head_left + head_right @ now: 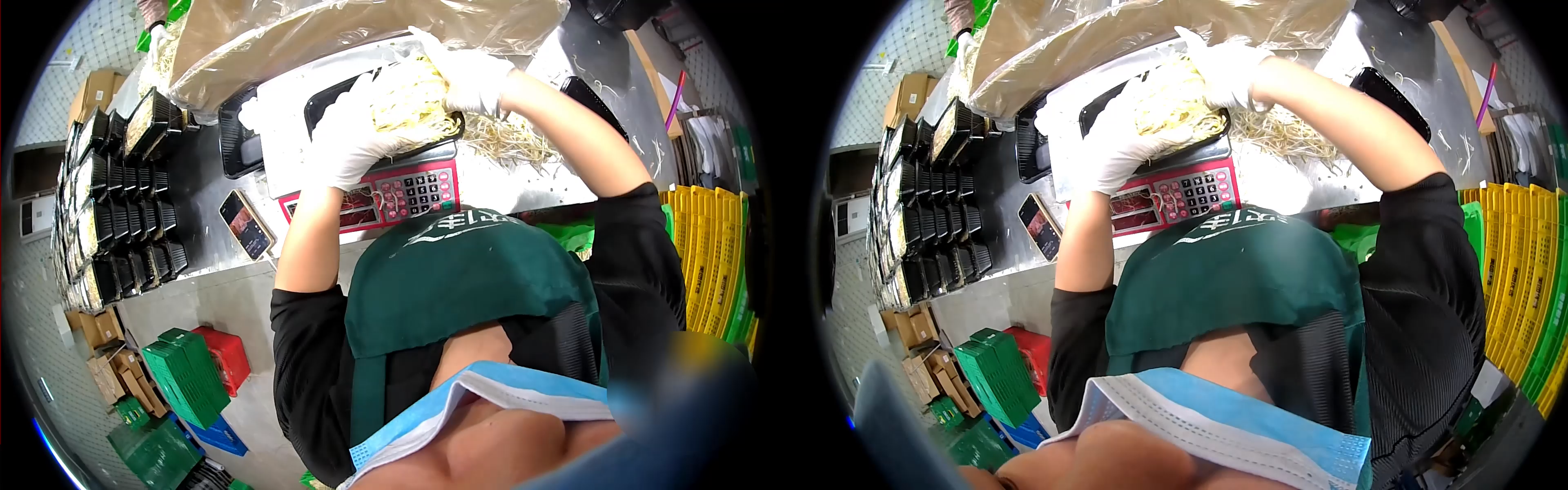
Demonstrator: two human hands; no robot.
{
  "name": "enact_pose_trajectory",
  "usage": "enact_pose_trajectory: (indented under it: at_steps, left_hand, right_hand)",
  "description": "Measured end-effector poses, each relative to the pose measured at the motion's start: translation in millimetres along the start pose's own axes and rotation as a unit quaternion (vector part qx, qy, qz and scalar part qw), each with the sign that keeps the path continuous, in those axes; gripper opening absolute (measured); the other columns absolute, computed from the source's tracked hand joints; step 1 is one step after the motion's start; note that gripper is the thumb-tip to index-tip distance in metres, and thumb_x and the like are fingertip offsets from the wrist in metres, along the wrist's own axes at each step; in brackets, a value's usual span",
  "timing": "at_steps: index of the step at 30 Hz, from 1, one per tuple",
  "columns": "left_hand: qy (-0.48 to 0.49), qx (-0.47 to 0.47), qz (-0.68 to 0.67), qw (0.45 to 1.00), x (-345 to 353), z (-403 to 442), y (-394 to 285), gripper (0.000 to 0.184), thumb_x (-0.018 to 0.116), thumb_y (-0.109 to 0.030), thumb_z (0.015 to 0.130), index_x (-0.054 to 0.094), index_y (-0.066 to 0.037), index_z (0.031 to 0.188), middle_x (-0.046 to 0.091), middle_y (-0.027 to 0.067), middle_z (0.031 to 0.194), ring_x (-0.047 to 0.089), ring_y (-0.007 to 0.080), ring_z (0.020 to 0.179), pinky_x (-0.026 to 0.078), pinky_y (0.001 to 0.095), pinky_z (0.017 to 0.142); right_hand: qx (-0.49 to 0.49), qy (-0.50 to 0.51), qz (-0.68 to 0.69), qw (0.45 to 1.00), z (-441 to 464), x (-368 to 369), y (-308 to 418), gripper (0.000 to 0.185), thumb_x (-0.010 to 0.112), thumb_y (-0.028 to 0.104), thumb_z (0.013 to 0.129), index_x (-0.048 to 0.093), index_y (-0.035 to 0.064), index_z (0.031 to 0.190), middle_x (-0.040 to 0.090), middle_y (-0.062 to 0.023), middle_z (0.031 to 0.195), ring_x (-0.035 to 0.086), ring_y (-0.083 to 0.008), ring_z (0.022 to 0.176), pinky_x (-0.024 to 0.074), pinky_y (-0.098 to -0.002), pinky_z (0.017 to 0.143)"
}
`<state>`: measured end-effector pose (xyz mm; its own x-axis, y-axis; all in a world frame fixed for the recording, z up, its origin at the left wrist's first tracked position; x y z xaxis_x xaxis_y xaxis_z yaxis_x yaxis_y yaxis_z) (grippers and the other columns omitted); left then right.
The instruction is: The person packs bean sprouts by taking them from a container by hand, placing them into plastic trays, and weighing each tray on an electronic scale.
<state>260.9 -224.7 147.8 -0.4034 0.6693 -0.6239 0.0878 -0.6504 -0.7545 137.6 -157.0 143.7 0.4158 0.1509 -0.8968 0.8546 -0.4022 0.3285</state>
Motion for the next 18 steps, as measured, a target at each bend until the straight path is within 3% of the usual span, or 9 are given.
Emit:
enact_pose_trajectory:
  at_steps: [5, 7, 9, 10, 11, 12, 14, 16, 18]
  left_hand:
    - [0.014, -0.023, -0.078, 0.997, 2, -3, -7, 0.074, 0.079, -0.046, 0.063, 0.056, -0.003, 0.119, 0.067, 0.0107, 0.105, 0.064, 0.0213, 0.096, 0.048, 0.0303, 0.085]
    - [0.028, -0.046, -0.017, 0.998, 3, -2, -6, 0.07, 0.08, -0.044, 0.063, 0.057, -0.003, 0.116, 0.067, 0.0102, 0.103, 0.064, 0.0212, 0.096, 0.048, 0.0303, 0.085]
    - [0.034, -0.054, -0.053, 0.997, 4, -3, 1, 0.066, 0.081, -0.04, 0.064, 0.058, -0.003, 0.114, 0.067, 0.011, 0.104, 0.064, 0.0223, 0.096, 0.048, 0.031, 0.085]
    - [0.032, -0.04, 0.022, 0.998, 2, -3, -6, 0.064, 0.081, -0.038, 0.064, 0.059, -0.003, 0.113, 0.067, 0.0111, 0.104, 0.064, 0.0232, 0.097, 0.048, 0.0314, 0.086]
    - [0.029, -0.019, 0.095, 0.995, 1, 0, -15, 0.061, 0.081, -0.036, 0.064, 0.059, -0.004, 0.112, 0.067, 0.0113, 0.104, 0.063, 0.0241, 0.097, 0.047, 0.0319, 0.086]
    - [0.027, -0.01, 0.123, 0.992, 1, 1, -26, 0.057, 0.08, -0.031, 0.066, 0.059, -0.005, 0.112, 0.066, 0.0112, 0.102, 0.062, 0.0269, 0.096, 0.047, 0.0328, 0.086]
    - [-0.002, 0.037, 0.084, 0.996, 1, -3, -29, 0.047, 0.078, -0.026, 0.068, 0.062, -0.004, 0.107, 0.066, 0.0103, 0.101, 0.062, 0.0265, 0.094, 0.046, 0.0335, 0.087]
    - [0.0, -0.003, -0.029, 1.0, 1, -6, -32, 0.043, 0.077, -0.024, 0.07, 0.064, -0.002, 0.105, 0.065, 0.0109, 0.106, 0.06, 0.0237, 0.099, 0.045, 0.0328, 0.089]
    - [0.019, -0.05, -0.088, 0.995, 2, -7, -34, 0.044, 0.076, -0.021, 0.072, 0.062, 0.001, 0.108, 0.061, 0.013, 0.115, 0.057, 0.0215, 0.108, 0.044, 0.0314, 0.092]
  right_hand:
    - [-0.073, 0.091, -0.056, 0.992, -1, 3, -23, 0.081, 0.066, 0.02, 0.074, 0.026, 0.0059, 0.143, 0.053, -0.0242, 0.121, 0.053, -0.0321, 0.109, 0.0436, -0.0386, 0.092]
    - [-0.141, 0.05, 0.019, 0.989, -25, -9, -34, 0.068, 0.065, 0.018, 0.076, 0.039, 0.006, 0.137, 0.051, -0.0225, 0.126, 0.05, -0.0306, 0.116, 0.0411, -0.0407, 0.096]
    - [-0.062, -0.005, 0.053, 0.997, -51, -21, -77, 0.056, 0.064, 0.014, 0.077, 0.049, 0.0067, 0.131, 0.057, -0.0144, 0.123, 0.055, -0.0246, 0.11, 0.0449, -0.0352, 0.091]
    - [-0.007, -0.025, 0.184, 0.983, -67, -22, -108, 0.055, 0.064, 0.013, 0.078, 0.049, 0.0061, 0.13, 0.059, -0.0114, 0.118, 0.057, -0.0211, 0.106, 0.0458, -0.031, 0.089]
    - [0.051, -0.051, 0.308, 0.949, -87, -23, -145, 0.053, 0.064, 0.012, 0.078, 0.05, 0.0055, 0.129, 0.062, -0.0084, 0.114, 0.059, -0.0175, 0.102, 0.0468, -0.0269, 0.086]
    - [0.015, -0.133, 0.37, 0.919, -110, -31, -174, 0.047, 0.062, 0.009, 0.08, 0.052, 0.0039, 0.126, 0.064, -0.0028, 0.105, 0.06, -0.0106, 0.09, 0.0478, -0.0228, 0.077]
    - [0.076, -0.202, 0.446, 0.869, -159, -39, -221, 0.048, 0.063, 0.011, 0.082, 0.051, 0.0034, 0.128, 0.065, -0.0012, 0.102, 0.057, -0.0064, 0.079, 0.046, -0.0192, 0.066]
    - [0.128, -0.283, 0.409, 0.858, -185, -33, -248, 0.052, 0.066, 0.016, 0.081, 0.051, 0.0065, 0.13, 0.064, 0.0019, 0.099, 0.053, -0.0034, 0.069, 0.0421, -0.0142, 0.057]
    - [0.098, -0.213, 0.414, 0.879, -179, -5, -258, 0.055, 0.069, 0.017, 0.08, 0.051, 0.0107, 0.131, 0.063, 0.0032, 0.099, 0.052, -0.0041, 0.071, 0.0449, -0.0185, 0.057]
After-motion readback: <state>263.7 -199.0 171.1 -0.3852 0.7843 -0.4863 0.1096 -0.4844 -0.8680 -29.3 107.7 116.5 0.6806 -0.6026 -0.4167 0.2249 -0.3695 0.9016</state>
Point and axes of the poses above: each hand's wrist, its own z-axis towards the middle knuckle, its own x-axis out of the palm, y = z × x, the point moved 8 cm from there along z, towards the middle knuckle
